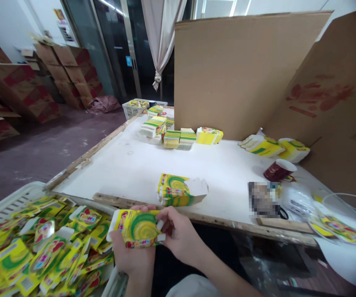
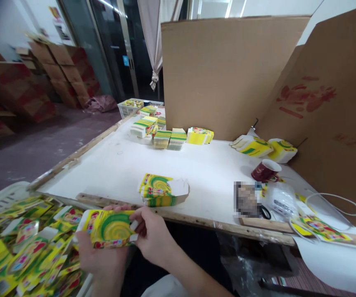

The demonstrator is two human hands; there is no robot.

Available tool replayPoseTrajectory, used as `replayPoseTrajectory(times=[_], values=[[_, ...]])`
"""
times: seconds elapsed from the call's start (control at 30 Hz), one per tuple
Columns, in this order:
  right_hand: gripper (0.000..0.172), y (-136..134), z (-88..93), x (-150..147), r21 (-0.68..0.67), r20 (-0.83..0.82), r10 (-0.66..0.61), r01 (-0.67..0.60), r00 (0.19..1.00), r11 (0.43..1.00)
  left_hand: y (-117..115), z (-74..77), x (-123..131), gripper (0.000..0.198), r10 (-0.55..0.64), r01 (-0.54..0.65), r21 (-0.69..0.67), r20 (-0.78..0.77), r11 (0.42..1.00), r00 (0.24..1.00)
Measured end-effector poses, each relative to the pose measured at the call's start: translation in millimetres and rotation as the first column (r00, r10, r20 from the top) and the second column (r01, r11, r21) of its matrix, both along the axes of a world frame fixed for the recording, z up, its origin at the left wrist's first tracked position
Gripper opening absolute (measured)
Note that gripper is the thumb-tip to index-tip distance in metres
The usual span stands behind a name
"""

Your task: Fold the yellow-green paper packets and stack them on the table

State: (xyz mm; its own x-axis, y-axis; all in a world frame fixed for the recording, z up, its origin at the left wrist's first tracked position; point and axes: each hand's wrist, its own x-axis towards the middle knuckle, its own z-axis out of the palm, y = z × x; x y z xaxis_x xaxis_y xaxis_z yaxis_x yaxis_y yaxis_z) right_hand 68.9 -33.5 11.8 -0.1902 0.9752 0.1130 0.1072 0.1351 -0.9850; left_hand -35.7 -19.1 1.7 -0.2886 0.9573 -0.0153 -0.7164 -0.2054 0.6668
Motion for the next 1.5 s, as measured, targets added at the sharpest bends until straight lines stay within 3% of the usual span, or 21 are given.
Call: replayPoseTrajectory(times=[0.17,0.33,0.57,0.73,0.87,0.97,1.07,1.23,1.33,1.5], values=[[0.025,-7.0,-7.5,-11.2,-0.008,-0.049,-0.011,0.011,0.999,1.000,3.6,2.3,-7.5,0.050,-0.004,0.003,0.056,0.029,0.998,1.000],[0.037,-14.0,-8.9,-17.8,-0.088,-0.085,0.041,-0.048,0.996,0.995,7.1,1.2,-12.8,0.060,-0.013,0.015,-0.027,0.100,1.000,0.995],[0.032,-16.9,-10.7,-13.3,0.020,0.146,0.015,-0.018,0.989,1.000,12.2,6.3,-4.4,0.062,0.081,-0.089,-0.077,-0.108,0.993,0.991],[0.030,-9.9,-7.3,6.5,0.020,0.135,-0.082,0.080,0.987,0.997,7.7,1.2,7.4,0.071,0.026,-0.039,-0.101,-0.125,0.994,0.992],[0.022,-4.6,-9.4,18.5,-0.147,-0.088,-0.095,0.081,0.992,0.986,2.7,-6.4,14.4,0.046,-0.107,0.096,-0.122,-0.086,0.988,0.991],[0.018,-4.3,-13.0,19.3,-0.225,-0.240,-0.084,0.029,0.967,0.974,2.3,-10.1,17.7,0.029,-0.045,0.028,-0.151,-0.109,0.988,0.993],[0.020,-8.0,-12.4,14.0,-0.216,-0.247,-0.062,0.008,0.967,0.976,3.1,-10.7,17.1,0.030,0.060,-0.076,-0.158,-0.107,0.985,0.992],[0.018,-13.0,-5.6,7.9,-0.127,-0.122,-0.057,0.041,0.991,0.991,5.2,-11.6,12.2,0.033,0.095,-0.106,-0.164,-0.077,0.981,0.993],[0.013,-11.0,-6.2,12.7,-0.049,-0.052,-0.091,0.089,0.994,0.995,5.1,-13.0,15.0,0.028,0.054,-0.061,-0.131,-0.061,0.990,0.997],[0.012,-5.8,-11.4,22.8,-0.036,-0.196,-0.189,0.186,0.962,0.982,0.4,-14.7,26.4,0.020,-0.200,0.188,-0.160,-0.063,0.969,0.978]])
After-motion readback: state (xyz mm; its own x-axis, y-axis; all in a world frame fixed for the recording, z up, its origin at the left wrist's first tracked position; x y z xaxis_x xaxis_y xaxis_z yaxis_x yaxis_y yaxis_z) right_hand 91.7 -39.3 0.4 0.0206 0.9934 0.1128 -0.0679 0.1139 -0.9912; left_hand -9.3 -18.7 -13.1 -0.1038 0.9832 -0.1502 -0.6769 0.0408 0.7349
